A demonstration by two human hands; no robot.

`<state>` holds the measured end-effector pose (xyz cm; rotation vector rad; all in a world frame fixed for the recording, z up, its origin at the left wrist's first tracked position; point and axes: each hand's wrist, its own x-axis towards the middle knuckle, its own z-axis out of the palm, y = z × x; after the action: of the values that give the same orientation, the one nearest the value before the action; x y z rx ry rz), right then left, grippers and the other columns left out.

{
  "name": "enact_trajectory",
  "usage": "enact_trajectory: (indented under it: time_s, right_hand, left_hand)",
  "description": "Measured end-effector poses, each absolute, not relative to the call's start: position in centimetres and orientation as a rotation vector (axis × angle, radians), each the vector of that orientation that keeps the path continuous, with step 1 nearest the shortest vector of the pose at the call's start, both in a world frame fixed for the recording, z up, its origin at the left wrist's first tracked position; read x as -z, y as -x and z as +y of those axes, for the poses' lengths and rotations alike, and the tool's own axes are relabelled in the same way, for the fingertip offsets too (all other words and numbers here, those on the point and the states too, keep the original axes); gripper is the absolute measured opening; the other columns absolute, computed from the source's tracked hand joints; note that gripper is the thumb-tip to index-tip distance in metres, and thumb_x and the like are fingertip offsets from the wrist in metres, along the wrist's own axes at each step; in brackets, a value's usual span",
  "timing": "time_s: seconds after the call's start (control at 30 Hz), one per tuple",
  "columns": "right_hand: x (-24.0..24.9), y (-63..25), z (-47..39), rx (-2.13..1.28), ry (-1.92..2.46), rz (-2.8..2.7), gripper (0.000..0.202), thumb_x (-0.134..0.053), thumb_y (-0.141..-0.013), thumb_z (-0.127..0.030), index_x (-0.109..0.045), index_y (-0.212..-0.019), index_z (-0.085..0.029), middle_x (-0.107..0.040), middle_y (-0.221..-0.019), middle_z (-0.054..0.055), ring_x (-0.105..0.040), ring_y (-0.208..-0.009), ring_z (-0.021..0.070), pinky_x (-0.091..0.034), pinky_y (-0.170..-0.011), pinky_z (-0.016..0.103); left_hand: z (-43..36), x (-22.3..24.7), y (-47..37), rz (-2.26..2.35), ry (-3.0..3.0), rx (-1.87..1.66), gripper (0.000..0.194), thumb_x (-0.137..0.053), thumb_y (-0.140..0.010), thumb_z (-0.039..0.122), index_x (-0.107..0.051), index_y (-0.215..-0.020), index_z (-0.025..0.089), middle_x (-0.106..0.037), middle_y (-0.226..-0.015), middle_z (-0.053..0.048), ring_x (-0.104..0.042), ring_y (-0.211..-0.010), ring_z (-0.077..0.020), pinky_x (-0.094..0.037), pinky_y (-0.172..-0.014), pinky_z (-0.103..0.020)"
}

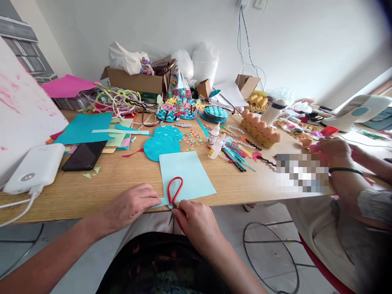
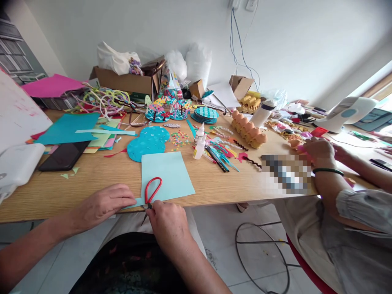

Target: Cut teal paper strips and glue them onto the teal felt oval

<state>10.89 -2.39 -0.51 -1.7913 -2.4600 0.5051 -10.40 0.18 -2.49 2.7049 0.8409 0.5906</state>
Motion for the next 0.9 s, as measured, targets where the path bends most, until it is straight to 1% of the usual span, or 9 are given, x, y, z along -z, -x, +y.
enact_trajectory:
  time_s: [0.13,0.3,0.5,0.73,0.9]
  right_hand:
    - [0.4,-10.9,-2.4,-0.491,1.796,-2.485,0.019,-0.05,-0.088,-0.028,-0.06,-0.074,-0.019,-0.07,-0.075,0.001,-0.064,-0.068,0.0151,-0.024,-0.052,0.024]
    - [0.4,-10.8,-2.6,-0.469,1.778,-2.488,0.018,-0.049,-0.088,-0.028,-0.06,-0.076,-0.02,-0.07,-0.077,0.0,-0.064,-0.069,0.0149,-0.023,-0.052,0.025]
    - [1.0,-10.6,-2.6,-0.399,1.761,-2.489,0.017,-0.049,-0.088,-0.028,-0.059,-0.077,-0.02,-0.069,-0.075,0.0,-0.063,-0.065,0.0143,-0.02,-0.05,0.026]
    - [1.1,-10.6,-2.8,-0.422,1.744,-2.508,0.016,-0.05,-0.088,-0.027,-0.059,-0.077,-0.02,-0.068,-0.073,0.001,-0.062,-0.064,0.0139,-0.02,-0.05,0.026]
    - [1.0,-10.7,-3.0,-0.43,1.732,-2.499,0.016,-0.05,-0.088,-0.025,-0.059,-0.077,-0.02,-0.068,-0.073,0.001,-0.061,-0.063,0.0135,-0.021,-0.05,0.026]
  left_hand:
    - [1.5,2.6,10.4,0.801,-2.682,-0.562,0.024,-0.038,-0.093,0.019,-0.062,-0.099,0.019,-0.061,-0.092,-0.004,-0.052,-0.087,-0.0146,-0.041,-0.078,-0.025]
    - [1.8,2.6,10.4,0.802,-2.657,-0.529,0.024,-0.039,-0.093,0.019,-0.063,-0.099,0.02,-0.06,-0.091,-0.003,-0.051,-0.085,-0.015,-0.038,-0.077,-0.024]
    - [2.3,2.6,10.1,0.784,-2.639,-0.518,0.028,-0.036,-0.094,0.025,-0.063,-0.102,0.021,-0.058,-0.086,-0.003,-0.05,-0.082,-0.0144,-0.037,-0.075,-0.023]
    - [2.1,2.8,10.2,0.763,-2.683,-0.523,0.027,-0.039,-0.093,0.019,-0.064,-0.099,0.024,-0.055,-0.084,-0.002,-0.048,-0.08,-0.014,-0.036,-0.074,-0.023]
    - [1.9,2.9,10.2,0.792,-2.676,-0.488,0.025,-0.04,-0.092,0.018,-0.062,-0.102,0.025,-0.053,-0.085,-0.002,-0.047,-0.081,-0.0145,-0.035,-0.075,-0.024]
